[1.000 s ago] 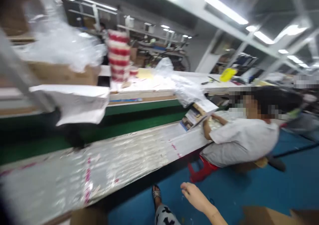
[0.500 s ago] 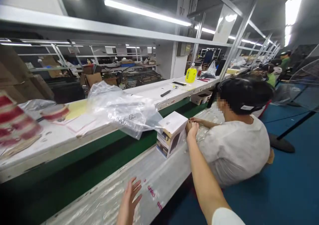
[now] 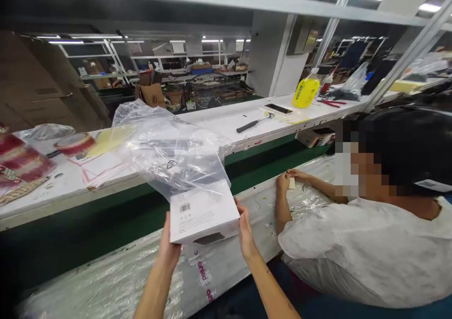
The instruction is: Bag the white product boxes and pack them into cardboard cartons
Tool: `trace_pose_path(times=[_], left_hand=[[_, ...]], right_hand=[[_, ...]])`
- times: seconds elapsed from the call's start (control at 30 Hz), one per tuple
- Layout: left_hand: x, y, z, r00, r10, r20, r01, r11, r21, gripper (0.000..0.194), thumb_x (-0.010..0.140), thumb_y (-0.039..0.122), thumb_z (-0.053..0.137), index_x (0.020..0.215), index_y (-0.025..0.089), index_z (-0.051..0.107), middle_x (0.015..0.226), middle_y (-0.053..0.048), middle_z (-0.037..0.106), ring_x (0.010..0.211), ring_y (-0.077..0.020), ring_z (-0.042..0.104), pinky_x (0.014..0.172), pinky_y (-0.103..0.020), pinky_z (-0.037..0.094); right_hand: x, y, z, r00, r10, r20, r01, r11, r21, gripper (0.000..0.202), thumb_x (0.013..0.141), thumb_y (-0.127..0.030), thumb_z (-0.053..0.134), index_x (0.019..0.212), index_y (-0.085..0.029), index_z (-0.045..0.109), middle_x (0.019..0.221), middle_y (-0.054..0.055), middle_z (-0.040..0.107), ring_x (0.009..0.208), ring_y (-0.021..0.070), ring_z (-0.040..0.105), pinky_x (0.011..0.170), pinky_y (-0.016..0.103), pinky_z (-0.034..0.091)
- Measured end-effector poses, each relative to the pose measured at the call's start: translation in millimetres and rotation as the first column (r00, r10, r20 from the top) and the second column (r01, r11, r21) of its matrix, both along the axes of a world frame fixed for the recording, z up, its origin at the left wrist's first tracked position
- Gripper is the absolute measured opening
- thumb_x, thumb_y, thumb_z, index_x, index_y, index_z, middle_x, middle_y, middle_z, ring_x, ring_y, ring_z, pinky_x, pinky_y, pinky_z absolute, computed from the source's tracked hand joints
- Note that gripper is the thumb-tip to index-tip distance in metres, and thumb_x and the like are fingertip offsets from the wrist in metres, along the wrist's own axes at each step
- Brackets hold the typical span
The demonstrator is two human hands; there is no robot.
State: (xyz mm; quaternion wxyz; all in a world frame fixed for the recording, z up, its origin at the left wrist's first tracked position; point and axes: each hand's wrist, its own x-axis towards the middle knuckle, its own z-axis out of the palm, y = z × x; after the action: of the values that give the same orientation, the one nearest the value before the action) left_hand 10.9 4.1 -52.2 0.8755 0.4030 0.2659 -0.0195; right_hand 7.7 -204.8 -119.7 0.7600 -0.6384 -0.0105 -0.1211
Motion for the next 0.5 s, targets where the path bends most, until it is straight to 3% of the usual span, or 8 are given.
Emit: trace_pose_path(times=[0.07, 0.13, 0.2, 0.27, 0.33, 0.4, 0.47, 0.5], left_hand=[[-18.0, 25.0, 6.9, 0.998, 0.048, -0.032, -0.044, 0.993, 0.114, 0.045, 0.098, 0.05, 0.045, 0.119, 0.018, 0.07, 0.121, -0.01, 0.073, 0.117, -0.0281, 0.066, 0.104, -0.039, 0.05], [-30.6, 48.2, 10.3, 0.991, 0.095, -0.091, -0.074, 0.975, 0.211, 0.05, 0.098, 0.05, 0.043, 0.129, 0.018, 0.064, 0.134, -0.012, 0.065, 0.126, -0.0305, 0.059, 0.107, -0.042, 0.048], [-39.6, 68.0, 14.1, 0.983, 0.169, -0.069, -0.135, 0.927, 0.351, 0.055, 0.098, 0.052, 0.042, 0.144, 0.024, 0.05, 0.15, -0.01, 0.051, 0.135, -0.0304, 0.051, 0.109, -0.044, 0.045], [-46.1, 82.5, 22.5, 0.982, 0.153, 0.11, -0.188, 0.79, 0.584, 0.056, 0.098, 0.055, 0.04, 0.15, 0.033, 0.04, 0.16, -0.005, 0.035, 0.143, -0.0282, 0.04, 0.114, -0.044, 0.04], [-49.5, 90.1, 34.4, 0.954, -0.191, 0.23, -0.102, 0.515, 0.851, 0.055, 0.096, 0.057, 0.044, 0.147, 0.037, 0.045, 0.162, -0.003, 0.032, 0.146, -0.0275, 0.035, 0.12, -0.047, 0.03], [-49.7, 91.5, 44.0, 0.785, -0.618, 0.044, 0.037, 0.118, 0.992, 0.062, 0.088, 0.058, 0.06, 0.144, 0.035, 0.05, 0.157, -0.006, 0.04, 0.146, -0.0296, 0.035, 0.123, -0.052, 0.019], [-48.6, 89.7, 45.9, 0.617, -0.762, -0.196, 0.061, -0.202, 0.978, 0.085, 0.074, 0.047, 0.08, 0.149, 0.03, 0.042, 0.154, -0.01, 0.044, 0.146, -0.032, 0.035, 0.123, -0.059, 0.014], [-48.6, 89.0, 43.9, 0.596, -0.762, -0.253, 0.035, -0.29, 0.956, 0.096, 0.07, 0.039, 0.085, 0.152, 0.027, 0.037, 0.154, -0.012, 0.044, 0.146, -0.0326, 0.033, 0.123, -0.061, 0.013]], right_hand=[[-9.2, 21.2, -2.8, 0.988, 0.146, -0.048, -0.141, 0.985, 0.099, 0.054, 0.098, -0.066, 0.028, 0.122, -0.022, 0.049, 0.131, 0.014, 0.06, 0.125, 0.0273, 0.056, 0.102, 0.047, 0.05], [-16.6, 41.5, 1.6, 0.961, 0.263, -0.087, -0.26, 0.965, 0.047, 0.05, 0.099, -0.061, 0.032, 0.125, -0.022, 0.049, 0.132, 0.013, 0.06, 0.125, 0.0261, 0.057, 0.102, 0.047, 0.051], [-19.9, 57.7, 18.4, 0.963, 0.266, -0.036, -0.268, 0.949, -0.166, 0.044, 0.102, -0.049, 0.037, 0.136, -0.023, 0.046, 0.142, 0.012, 0.053, 0.133, 0.0245, 0.05, 0.108, 0.047, 0.047], [-16.4, 68.8, 46.4, 0.953, 0.23, 0.197, -0.127, 0.895, -0.428, 0.038, 0.104, -0.031, 0.038, 0.14, -0.025, 0.047, 0.147, 0.01, 0.048, 0.139, 0.0237, 0.043, 0.115, 0.049, 0.039], [-5.8, 76.2, 77.9, 0.848, 0.302, 0.434, 0.038, 0.784, -0.62, 0.037, 0.102, -0.021, 0.037, 0.135, -0.022, 0.055, 0.146, 0.011, 0.05, 0.14, 0.0254, 0.041, 0.118, 0.053, 0.033], [8.6, 82.2, 102.5, 0.721, 0.539, 0.436, 0.04, 0.595, -0.803, 0.035, 0.103, -0.026, 0.04, 0.132, -0.017, 0.059, 0.143, 0.014, 0.053, 0.138, 0.0274, 0.044, 0.117, 0.053, 0.036], [21.2, 87.2, 113.0, 0.629, 0.734, 0.258, -0.027, 0.352, -0.936, 0.052, 0.101, -0.046, 0.046, 0.137, -0.009, 0.054, 0.145, 0.019, 0.05, 0.137, 0.0304, 0.044, 0.113, 0.051, 0.042], [25.3, 88.9, 112.9, 0.591, 0.787, 0.176, -0.044, 0.249, -0.968, 0.067, 0.097, -0.056, 0.05, 0.141, -0.006, 0.05, 0.147, 0.022, 0.047, 0.139, 0.0326, 0.042, 0.113, 0.051, 0.043]])
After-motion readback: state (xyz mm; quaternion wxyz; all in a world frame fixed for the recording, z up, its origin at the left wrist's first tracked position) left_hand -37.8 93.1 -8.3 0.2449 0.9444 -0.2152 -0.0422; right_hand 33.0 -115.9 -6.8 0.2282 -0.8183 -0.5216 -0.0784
